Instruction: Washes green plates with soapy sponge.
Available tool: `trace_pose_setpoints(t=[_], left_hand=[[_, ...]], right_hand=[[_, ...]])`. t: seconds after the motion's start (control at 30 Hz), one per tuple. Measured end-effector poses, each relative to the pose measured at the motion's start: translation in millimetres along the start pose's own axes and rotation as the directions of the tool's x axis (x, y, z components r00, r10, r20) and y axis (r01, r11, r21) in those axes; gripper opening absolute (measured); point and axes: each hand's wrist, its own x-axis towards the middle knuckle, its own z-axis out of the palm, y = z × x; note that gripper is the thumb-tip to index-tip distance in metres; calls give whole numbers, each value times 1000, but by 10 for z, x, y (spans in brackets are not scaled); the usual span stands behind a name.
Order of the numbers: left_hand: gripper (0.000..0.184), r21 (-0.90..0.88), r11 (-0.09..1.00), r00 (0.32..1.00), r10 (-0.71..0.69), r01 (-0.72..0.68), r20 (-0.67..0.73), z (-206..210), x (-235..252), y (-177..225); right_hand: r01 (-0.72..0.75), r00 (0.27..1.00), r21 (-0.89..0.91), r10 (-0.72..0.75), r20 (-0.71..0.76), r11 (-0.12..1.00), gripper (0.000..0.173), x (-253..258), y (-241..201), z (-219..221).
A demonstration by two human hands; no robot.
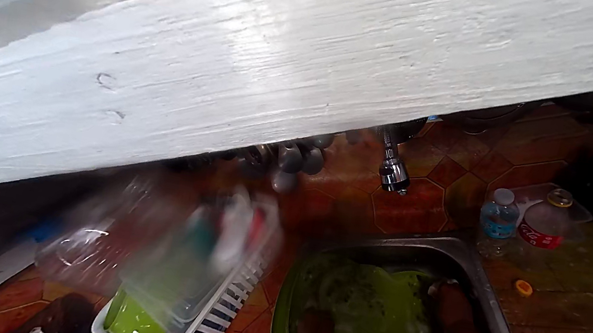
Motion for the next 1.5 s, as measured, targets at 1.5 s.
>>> trace_pose_setpoints(t=[1.5], left_hand=[[49, -122, 990, 959, 95, -64, 267, 740, 188, 114]], right_hand=[[124, 946, 91, -146, 289, 988, 63, -196, -61, -70]])
